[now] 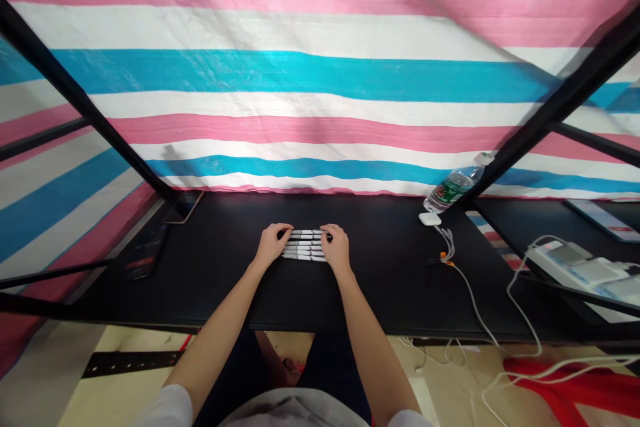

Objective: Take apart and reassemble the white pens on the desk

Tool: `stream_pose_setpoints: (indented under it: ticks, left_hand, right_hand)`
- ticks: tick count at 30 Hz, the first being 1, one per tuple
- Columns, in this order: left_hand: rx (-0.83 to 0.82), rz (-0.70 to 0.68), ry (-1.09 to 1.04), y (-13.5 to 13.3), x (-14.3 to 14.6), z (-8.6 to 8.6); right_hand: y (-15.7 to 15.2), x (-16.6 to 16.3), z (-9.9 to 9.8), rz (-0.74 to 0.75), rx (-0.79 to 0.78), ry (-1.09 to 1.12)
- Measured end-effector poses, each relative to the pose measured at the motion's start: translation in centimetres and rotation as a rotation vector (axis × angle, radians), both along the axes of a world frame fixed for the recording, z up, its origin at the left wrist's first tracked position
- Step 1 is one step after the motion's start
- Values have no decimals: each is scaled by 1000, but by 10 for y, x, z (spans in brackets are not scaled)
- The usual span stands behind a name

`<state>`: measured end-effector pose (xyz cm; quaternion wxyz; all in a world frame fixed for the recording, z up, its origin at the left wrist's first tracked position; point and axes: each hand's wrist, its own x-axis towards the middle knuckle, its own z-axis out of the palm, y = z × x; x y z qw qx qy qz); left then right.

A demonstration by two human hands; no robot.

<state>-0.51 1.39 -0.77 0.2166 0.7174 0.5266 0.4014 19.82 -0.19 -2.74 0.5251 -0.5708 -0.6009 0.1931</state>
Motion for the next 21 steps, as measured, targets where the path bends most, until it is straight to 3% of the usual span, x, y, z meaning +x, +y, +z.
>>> stream_pose_setpoints:
  ticks: [6, 9, 13, 17, 21]
  left_hand:
    - [-4, 2, -52, 3, -1, 0]
    - [15, 36, -97, 14, -22, 4]
    - [89, 266, 86, 31, -84, 13]
    - [117, 601, 318, 33, -157, 17]
    - [68, 819, 452, 24, -197, 13]
  right_hand:
    - [2, 1, -5, -6, 9, -90]
    - [4, 0, -7, -27, 20, -110]
    - [5, -2, -8, -34, 24, -140]
    - [5, -2, -7, -38, 23, -135]
    - [4, -2, -6, -39, 23, -121]
